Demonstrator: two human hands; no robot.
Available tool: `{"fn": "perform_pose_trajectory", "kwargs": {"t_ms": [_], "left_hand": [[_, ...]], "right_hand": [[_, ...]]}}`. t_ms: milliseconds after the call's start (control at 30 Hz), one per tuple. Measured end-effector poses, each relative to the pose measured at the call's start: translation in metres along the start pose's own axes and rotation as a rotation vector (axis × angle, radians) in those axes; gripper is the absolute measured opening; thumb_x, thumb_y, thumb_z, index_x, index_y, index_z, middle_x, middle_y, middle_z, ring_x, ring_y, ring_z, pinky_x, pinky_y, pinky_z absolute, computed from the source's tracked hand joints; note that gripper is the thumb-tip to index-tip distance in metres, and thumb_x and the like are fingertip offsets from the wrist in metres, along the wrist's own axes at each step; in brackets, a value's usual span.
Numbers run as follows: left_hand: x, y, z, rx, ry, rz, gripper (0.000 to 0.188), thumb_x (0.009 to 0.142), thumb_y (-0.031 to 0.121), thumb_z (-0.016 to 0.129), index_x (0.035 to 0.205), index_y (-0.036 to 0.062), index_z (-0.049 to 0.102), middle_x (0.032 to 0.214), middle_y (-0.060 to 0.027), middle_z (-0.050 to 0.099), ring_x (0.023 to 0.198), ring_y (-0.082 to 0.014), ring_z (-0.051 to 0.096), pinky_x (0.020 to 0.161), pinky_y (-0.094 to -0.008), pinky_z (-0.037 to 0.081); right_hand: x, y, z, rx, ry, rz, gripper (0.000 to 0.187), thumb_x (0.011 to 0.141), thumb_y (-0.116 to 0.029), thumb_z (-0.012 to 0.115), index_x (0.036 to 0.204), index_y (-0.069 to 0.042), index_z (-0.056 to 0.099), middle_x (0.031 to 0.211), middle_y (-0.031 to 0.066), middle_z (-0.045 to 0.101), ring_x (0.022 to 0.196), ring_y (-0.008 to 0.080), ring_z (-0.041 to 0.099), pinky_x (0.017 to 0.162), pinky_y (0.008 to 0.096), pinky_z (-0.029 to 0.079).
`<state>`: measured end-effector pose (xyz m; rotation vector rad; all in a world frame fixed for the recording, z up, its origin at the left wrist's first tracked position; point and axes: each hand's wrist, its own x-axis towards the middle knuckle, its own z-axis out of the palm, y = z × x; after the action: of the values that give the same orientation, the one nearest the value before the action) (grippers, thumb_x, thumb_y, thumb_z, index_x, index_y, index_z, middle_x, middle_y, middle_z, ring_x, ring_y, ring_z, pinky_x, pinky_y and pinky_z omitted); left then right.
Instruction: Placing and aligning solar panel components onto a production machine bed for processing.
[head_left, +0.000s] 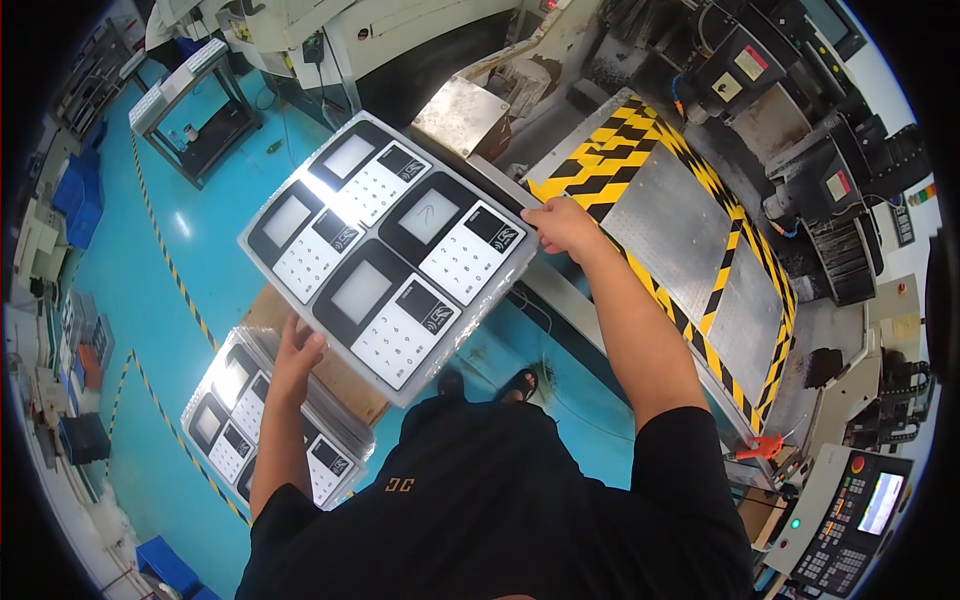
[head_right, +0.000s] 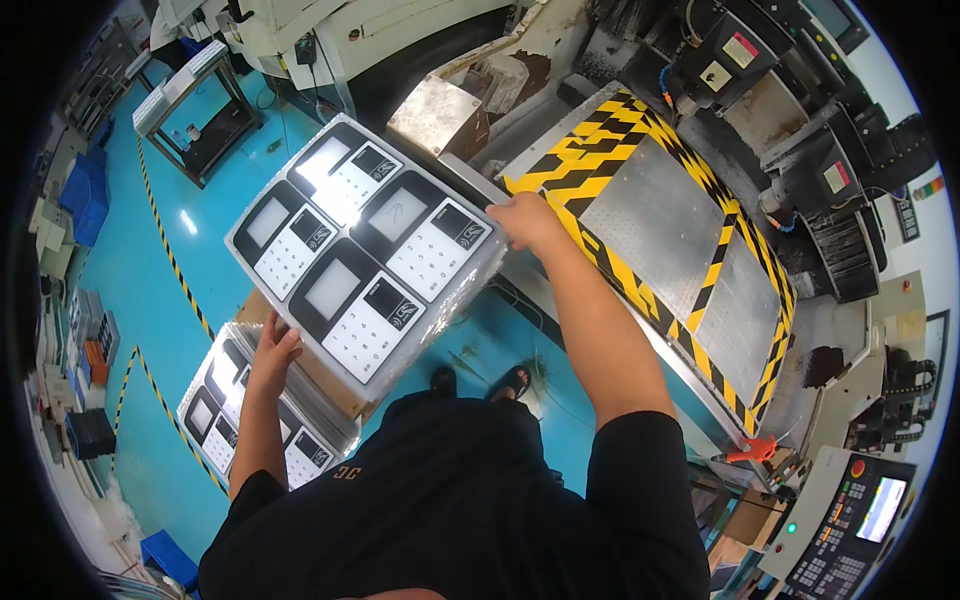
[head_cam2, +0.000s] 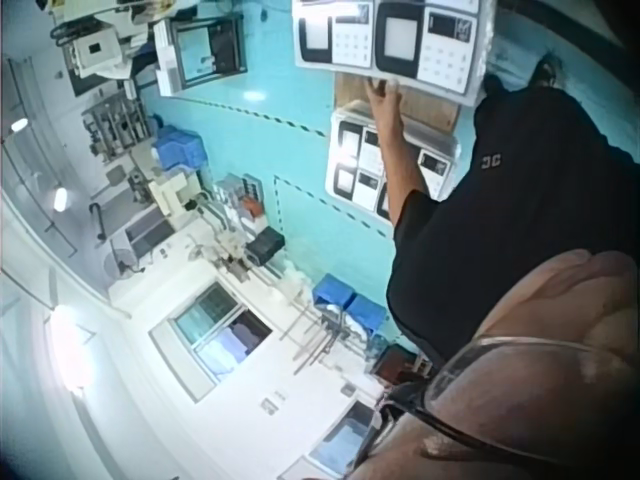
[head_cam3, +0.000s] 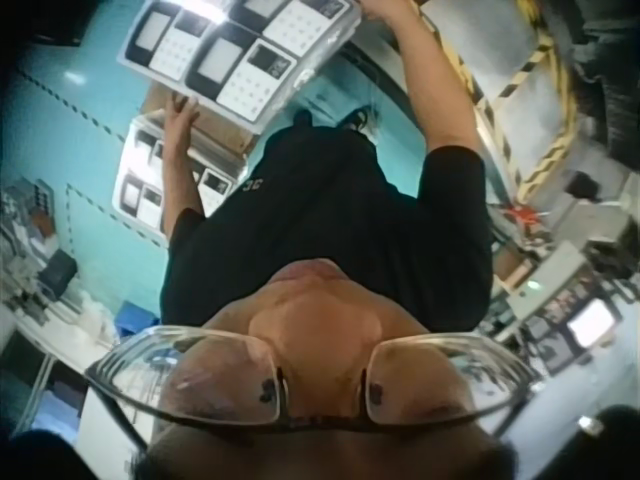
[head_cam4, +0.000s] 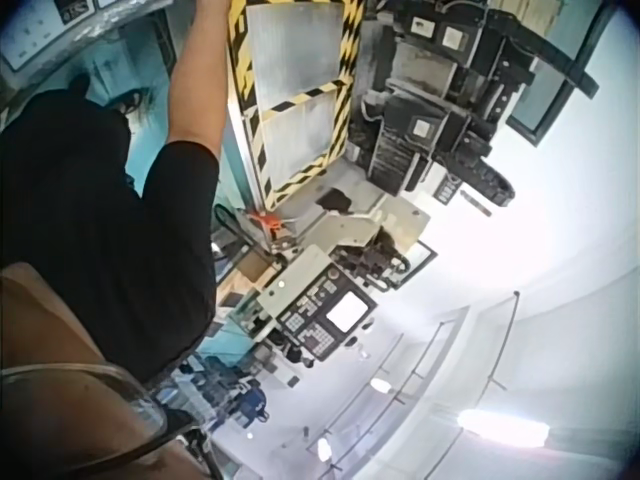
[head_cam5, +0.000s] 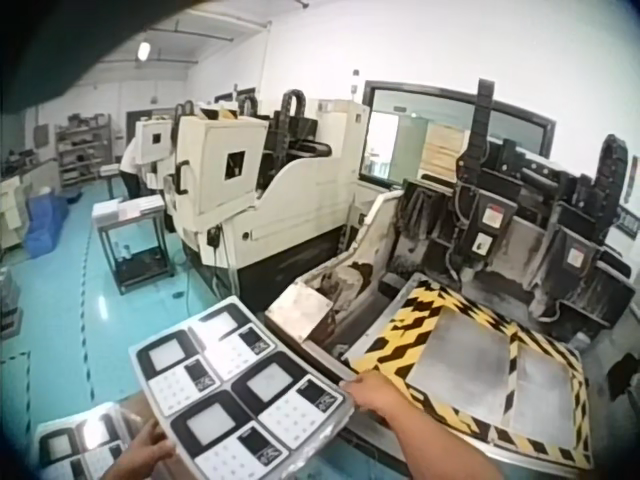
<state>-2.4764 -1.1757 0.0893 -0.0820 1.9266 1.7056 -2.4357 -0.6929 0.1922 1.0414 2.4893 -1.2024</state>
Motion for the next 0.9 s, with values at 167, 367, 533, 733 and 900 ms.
{"fn": "perform_pose_trajectory", "kwargs": {"t_ms": [167, 367, 533, 733, 900], "left_hand": [[0.002, 0.018, 0.005, 0.130, -0.017, 0.040, 0.109, 0.079, 0.048, 0.077, 0.156, -0.0004, 0.016, 0.143, -0.0248, 0.047, 0.125, -0.0336, 0.052, 0.099, -0.0429, 0.043], [0.012, 0.098, -0.006, 1.180, -0.003, 0.129, 0.039, 0.086, 0.029, 0.073, 0.110, -0.0014, 0.068, 0.095, -0.0176, 0.071, 0.085, -0.0263, 0.069, 0.079, -0.0369, 0.053], [0.004, 0.160, 0.069, 0.878, 0.092, 0.569, 0.027, 0.088, 0.019, 0.070, 0.108, 0.0014, 0.068, 0.099, -0.0142, 0.071, 0.091, -0.0263, 0.068, 0.080, -0.0350, 0.053], [0.039, 0.160, 0.248, 0.935, -0.456, 0.957, 0.028, 0.079, 0.016, 0.075, 0.104, 0.0048, 0.068, 0.107, -0.0152, 0.068, 0.099, -0.0360, 0.063, 0.087, -0.0431, 0.051], [0.082, 0.148, 0.335, 1.205, -0.488, 1.220, 0.029, 0.071, 0.011, 0.075, 0.098, 0.0075, 0.065, 0.103, -0.0134, 0.063, 0.099, -0.0356, 0.061, 0.084, -0.0445, 0.051]], "right_hand": [[0.020, 0.003, -0.007, 0.274, -0.137, -0.024, 0.056, 0.083, -0.039, 0.075, 0.117, 0.004, 0.063, 0.100, 0.0128, 0.069, 0.078, 0.0206, 0.066, 0.062, 0.0306, 0.054], [-0.013, -0.018, -0.022, 0.716, -0.385, -0.203, 0.036, 0.088, -0.015, 0.071, 0.120, -0.003, 0.061, 0.108, 0.0067, 0.064, 0.085, 0.0194, 0.067, 0.061, 0.0310, 0.057], [-0.112, 0.066, -0.132, 1.116, -0.061, -0.422, 0.036, 0.090, -0.013, 0.069, 0.123, -0.002, 0.060, 0.109, 0.0070, 0.068, 0.102, 0.0202, 0.066, 0.092, 0.0374, 0.054], [-0.216, 0.303, -0.197, 1.240, 0.349, -0.307, 0.055, 0.093, -0.009, 0.062, 0.144, -0.003, 0.042, 0.130, 0.0109, 0.059, 0.116, 0.0237, 0.061, 0.100, 0.0382, 0.049], [-0.276, 0.425, -0.217, 1.330, 0.818, -0.267, 0.046, 0.095, -0.011, 0.060, 0.140, -0.007, 0.049, 0.124, 0.0058, 0.063, 0.113, 0.0206, 0.062, 0.098, 0.0350, 0.050]]}}
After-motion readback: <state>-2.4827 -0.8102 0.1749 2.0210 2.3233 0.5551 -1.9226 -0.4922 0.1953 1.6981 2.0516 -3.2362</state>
